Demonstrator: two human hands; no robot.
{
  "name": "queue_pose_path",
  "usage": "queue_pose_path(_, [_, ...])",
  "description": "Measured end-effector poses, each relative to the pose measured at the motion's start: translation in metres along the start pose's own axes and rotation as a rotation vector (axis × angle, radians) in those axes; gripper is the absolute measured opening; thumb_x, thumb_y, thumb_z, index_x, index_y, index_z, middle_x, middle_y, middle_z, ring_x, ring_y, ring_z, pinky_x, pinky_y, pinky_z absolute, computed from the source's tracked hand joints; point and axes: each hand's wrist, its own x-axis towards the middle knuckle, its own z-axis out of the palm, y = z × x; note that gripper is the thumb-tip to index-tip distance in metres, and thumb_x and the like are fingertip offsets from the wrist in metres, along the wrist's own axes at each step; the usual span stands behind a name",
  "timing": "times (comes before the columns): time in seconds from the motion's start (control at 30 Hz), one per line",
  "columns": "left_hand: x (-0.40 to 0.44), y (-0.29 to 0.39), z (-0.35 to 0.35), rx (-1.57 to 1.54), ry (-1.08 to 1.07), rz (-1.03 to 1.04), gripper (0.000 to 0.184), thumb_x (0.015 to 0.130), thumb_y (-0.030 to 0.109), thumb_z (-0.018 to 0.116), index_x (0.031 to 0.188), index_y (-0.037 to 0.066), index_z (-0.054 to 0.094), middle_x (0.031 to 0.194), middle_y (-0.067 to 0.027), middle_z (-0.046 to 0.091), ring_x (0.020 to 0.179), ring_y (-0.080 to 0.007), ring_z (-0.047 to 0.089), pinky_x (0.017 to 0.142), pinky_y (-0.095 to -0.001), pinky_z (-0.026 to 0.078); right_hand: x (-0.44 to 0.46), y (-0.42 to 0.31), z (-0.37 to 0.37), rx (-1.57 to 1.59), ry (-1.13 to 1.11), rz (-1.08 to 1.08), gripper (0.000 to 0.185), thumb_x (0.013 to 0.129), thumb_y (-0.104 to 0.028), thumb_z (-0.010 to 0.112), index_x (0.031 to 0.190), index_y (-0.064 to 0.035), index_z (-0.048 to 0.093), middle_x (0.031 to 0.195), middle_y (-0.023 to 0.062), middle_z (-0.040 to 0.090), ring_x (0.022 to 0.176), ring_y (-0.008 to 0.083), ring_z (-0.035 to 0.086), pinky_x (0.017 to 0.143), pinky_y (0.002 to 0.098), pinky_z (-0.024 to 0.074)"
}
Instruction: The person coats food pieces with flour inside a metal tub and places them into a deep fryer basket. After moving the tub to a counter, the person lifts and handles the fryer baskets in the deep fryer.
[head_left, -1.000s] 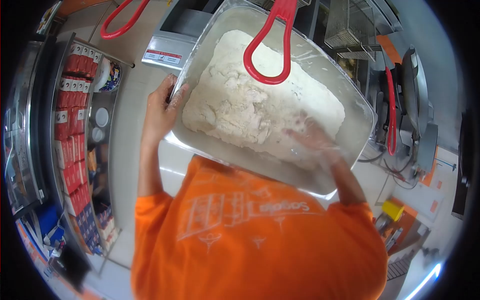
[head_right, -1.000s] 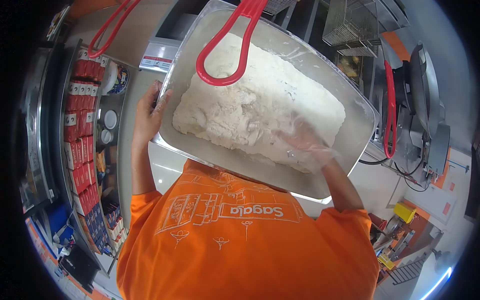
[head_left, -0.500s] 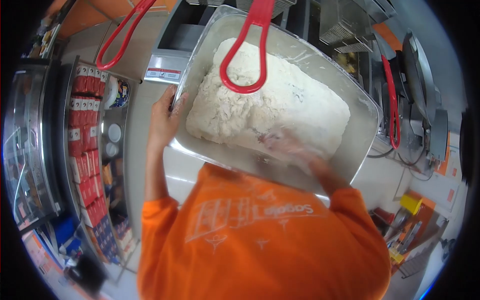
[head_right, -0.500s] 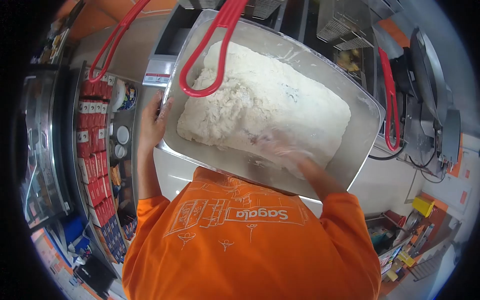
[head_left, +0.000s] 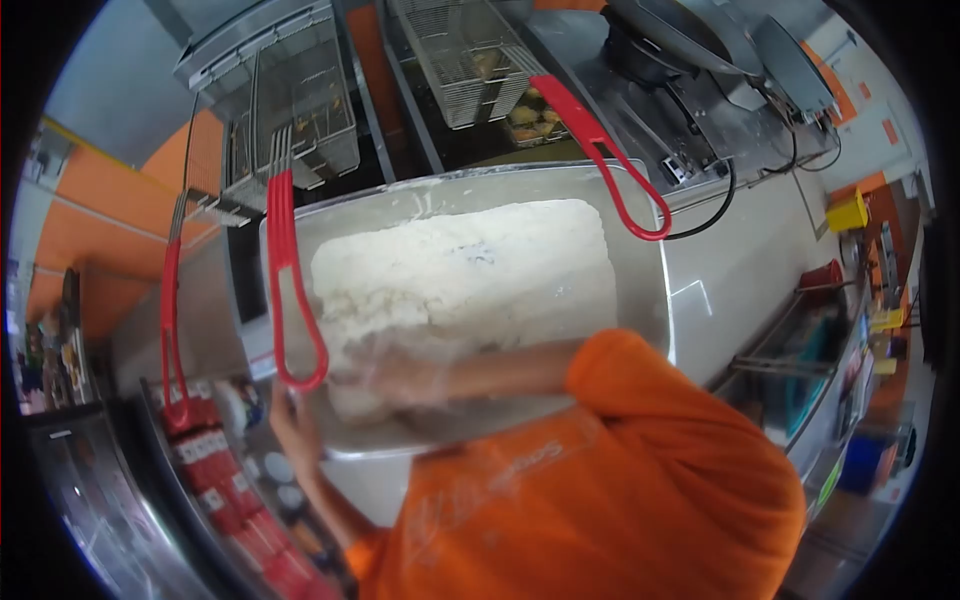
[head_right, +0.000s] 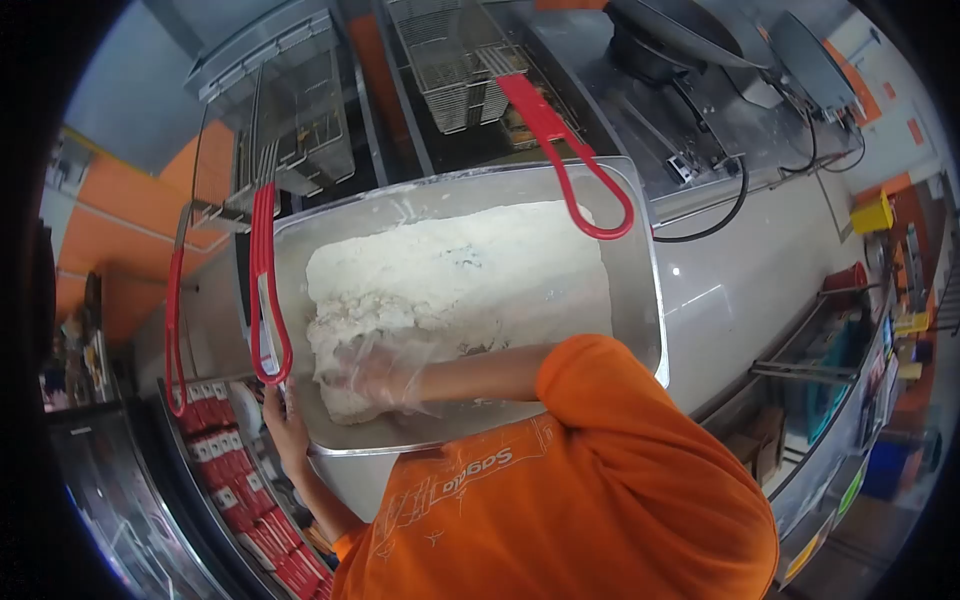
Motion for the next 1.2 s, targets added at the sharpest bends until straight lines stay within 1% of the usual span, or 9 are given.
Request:
queue_pose_path(0.1, [0.011, -0.013, -0.004, 0.022, 0.055, 0.130, 0.024, 0.094, 0.015, 0.054, 0.109, -0.004, 0.055, 0.085, -0.0069, 0.058, 0.077, -0.0112, 0.049, 0.070, -0.0259, 0.040, 0.026, 0.019, 0.053, -0.337, 0.493, -0.182, 0.041, 0.078, -0.015, 0.056, 0.117, -0.0068, 0.052, 0.105, 0.0159, 0.058, 0.107, 0.0217, 0.054, 0.089, 0.0356, 0.0457])
queue_pose_path(0.2, [0.013, -0.025, -0.007, 0.108, 0.054, 0.164, 0.024, 0.094, 0.015, 0.054, 0.109, -0.003, 0.056, 0.088, -0.0088, 0.061, 0.079, -0.0116, 0.051, 0.071, -0.0272, 0.042, 0.043, 0.041, 0.070, 0.439, -0.266, 0.162, 0.025, 0.086, -0.017, 0.048, 0.105, -0.0095, 0.061, 0.109, 0.0198, 0.057, 0.111, 0.0347, 0.048, 0.100, 0.0512, 0.0332])
queue_pose_path(0.43, [0.020, -0.024, -0.005, 0.269, 0.105, 0.160, 0.029, 0.094, 0.018, 0.055, 0.113, -0.004, 0.056, 0.097, -0.0134, 0.062, 0.085, -0.0144, 0.052, 0.076, -0.0294, 0.042, 0.045, 0.030, -0.006, -0.120, -0.283, -0.010, 0.030, 0.085, -0.019, 0.051, 0.109, -0.0042, 0.060, 0.113, 0.0194, 0.056, 0.115, 0.0332, 0.047, 0.099, 0.0480, 0.0370])
queue_pose_path(0.53, [0.023, -0.037, -0.013, 0.292, 0.071, 0.102, 0.032, 0.094, 0.018, 0.055, 0.114, -0.007, 0.055, 0.099, -0.0152, 0.062, 0.087, -0.0172, 0.053, 0.081, -0.0303, 0.042, 0.058, 0.019, -0.008, -0.188, -0.072, 0.096, 0.042, 0.086, -0.018, 0.048, 0.126, -0.0034, 0.049, 0.130, 0.0210, 0.045, 0.122, 0.0334, 0.042, 0.103, 0.0461, 0.0335])
queue_pose_path(0.63, [0.024, -0.004, -0.008, 0.279, 0.023, 0.040, 0.035, 0.094, 0.019, 0.055, 0.115, -0.010, 0.053, 0.103, -0.0167, 0.062, 0.091, -0.0203, 0.055, 0.085, -0.0315, 0.042, 0.042, 0.014, 0.043, -0.347, 0.842, 0.123, 0.037, 0.087, -0.018, 0.041, 0.116, -0.0077, 0.061, 0.111, 0.0104, 0.063, 0.105, 0.0255, 0.058, 0.089, 0.0410, 0.0462])
queue_pose_path(0.73, [0.022, 0.007, -0.001, 0.207, 0.013, -0.010, 0.039, 0.094, 0.021, 0.056, 0.117, -0.011, 0.051, 0.107, -0.0175, 0.060, 0.095, -0.0217, 0.056, 0.088, -0.0325, 0.042, 0.040, 0.013, 0.071, 0.972, 0.855, -0.040, 0.038, 0.086, -0.014, 0.040, 0.117, -0.0092, 0.061, 0.110, 0.0098, 0.065, 0.097, 0.0274, 0.062, 0.082, 0.0411, 0.0493])
queue_pose_path(0.9, [0.020, 0.007, 0.002, 0.088, 0.013, -0.039, 0.042, 0.094, 0.022, 0.056, 0.120, -0.010, 0.049, 0.111, -0.0174, 0.058, 0.099, -0.0212, 0.054, 0.090, -0.0319, 0.041, 0.080, 0.037, 0.037, -0.224, -0.427, -0.298, 0.044, 0.072, -0.038, 0.064, 0.100, -0.0053, 0.070, 0.097, 0.0119, 0.068, 0.090, 0.0285, 0.064, 0.074, 0.0406, 0.0513])
queue_pose_path(1.03, [0.021, 0.000, 0.003, 0.255, 0.085, -0.044, 0.041, 0.094, 0.022, 0.056, 0.121, -0.009, 0.049, 0.113, -0.0165, 0.057, 0.099, -0.0208, 0.054, 0.090, -0.0308, 0.041, 0.079, 0.040, -0.040, 0.003, -0.446, -0.356, 0.046, 0.060, -0.042, 0.076, 0.086, -0.0043, 0.069, 0.091, 0.0179, 0.066, 0.088, 0.0325, 0.063, 0.075, 0.0493, 0.0492])
queue_pose_path(1.2, [0.031, -0.009, -0.003, 0.165, -0.023, -0.034, 0.045, 0.095, 0.023, 0.055, 0.125, -0.009, 0.045, 0.116, -0.0181, 0.057, 0.104, -0.0221, 0.055, 0.093, -0.0322, 0.041, 0.078, 0.026, 0.034, -0.002, 0.517, 0.040, 0.040, 0.064, -0.038, 0.072, 0.083, -0.0041, 0.068, 0.083, 0.0162, 0.066, 0.077, 0.0297, 0.063, 0.066, 0.0464, 0.0494])
